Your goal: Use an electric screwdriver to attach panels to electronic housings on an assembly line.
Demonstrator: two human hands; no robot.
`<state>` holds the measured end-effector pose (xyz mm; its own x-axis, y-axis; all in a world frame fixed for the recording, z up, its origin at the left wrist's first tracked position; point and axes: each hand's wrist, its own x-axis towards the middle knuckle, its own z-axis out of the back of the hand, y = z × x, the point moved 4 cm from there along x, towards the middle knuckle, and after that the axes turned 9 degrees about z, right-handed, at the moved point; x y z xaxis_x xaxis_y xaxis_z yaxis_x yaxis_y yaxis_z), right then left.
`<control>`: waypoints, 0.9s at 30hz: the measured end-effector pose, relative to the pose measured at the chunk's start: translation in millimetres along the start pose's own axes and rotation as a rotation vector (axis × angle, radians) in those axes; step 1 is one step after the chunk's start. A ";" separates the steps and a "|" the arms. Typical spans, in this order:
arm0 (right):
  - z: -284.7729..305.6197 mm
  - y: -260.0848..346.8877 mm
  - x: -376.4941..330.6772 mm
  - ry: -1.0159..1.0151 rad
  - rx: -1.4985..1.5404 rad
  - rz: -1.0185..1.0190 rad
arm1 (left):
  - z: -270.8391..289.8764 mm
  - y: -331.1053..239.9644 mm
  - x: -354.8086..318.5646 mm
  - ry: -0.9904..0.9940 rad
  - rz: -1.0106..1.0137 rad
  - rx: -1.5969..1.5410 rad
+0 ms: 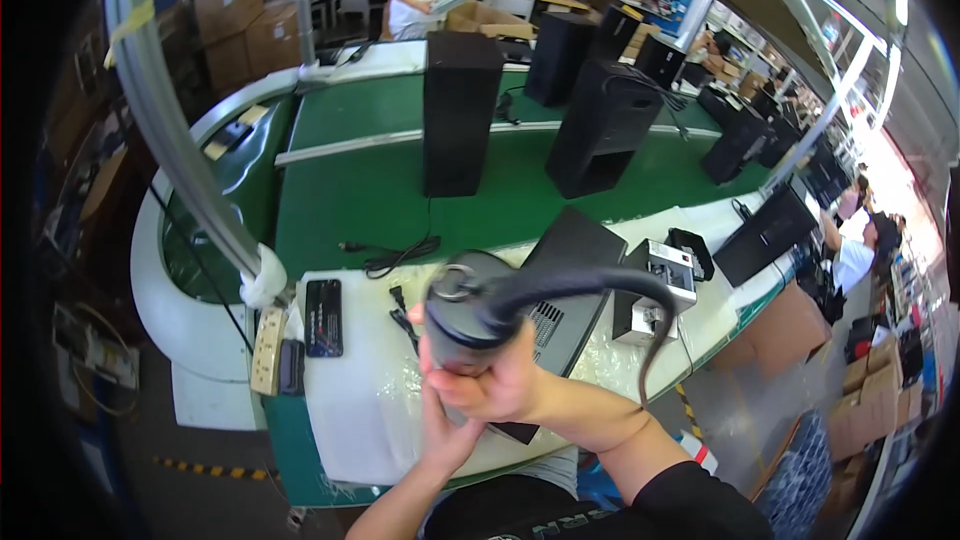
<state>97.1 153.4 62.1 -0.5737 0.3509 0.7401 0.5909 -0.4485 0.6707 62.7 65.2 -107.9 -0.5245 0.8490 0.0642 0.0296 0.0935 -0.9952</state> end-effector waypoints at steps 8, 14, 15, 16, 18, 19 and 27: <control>-1.4 13.4 26.7 -0.022 -0.155 0.414 | 31.2 24.1 11.7 0.220 0.124 0.167; 114.3 95.5 28.0 -0.556 0.353 0.223 | 13.8 45.3 22.9 0.114 0.370 0.068; 133.6 101.2 17.4 -0.538 0.444 0.270 | 4.9 26.0 25.3 0.125 0.415 0.040; 151.4 110.4 9.7 -0.520 0.523 0.323 | -1.3 31.7 28.3 0.112 0.407 0.047; 181.9 134.3 -13.0 -0.816 0.440 0.565 | -17.8 45.2 39.8 0.106 0.403 -0.130; 191.4 141.6 -23.6 -0.884 0.392 0.624 | -24.2 41.5 45.6 0.149 0.398 -0.076; 222.9 133.1 -93.8 -0.949 0.177 0.790 | -127.0 -65.0 130.1 0.120 0.480 -0.703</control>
<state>356.0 244.1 93.1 0.5648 0.5237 0.6377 0.6978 -0.7157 -0.0302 100.6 235.6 -25.4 -0.2278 0.9248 -0.3047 0.7660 -0.0229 -0.6424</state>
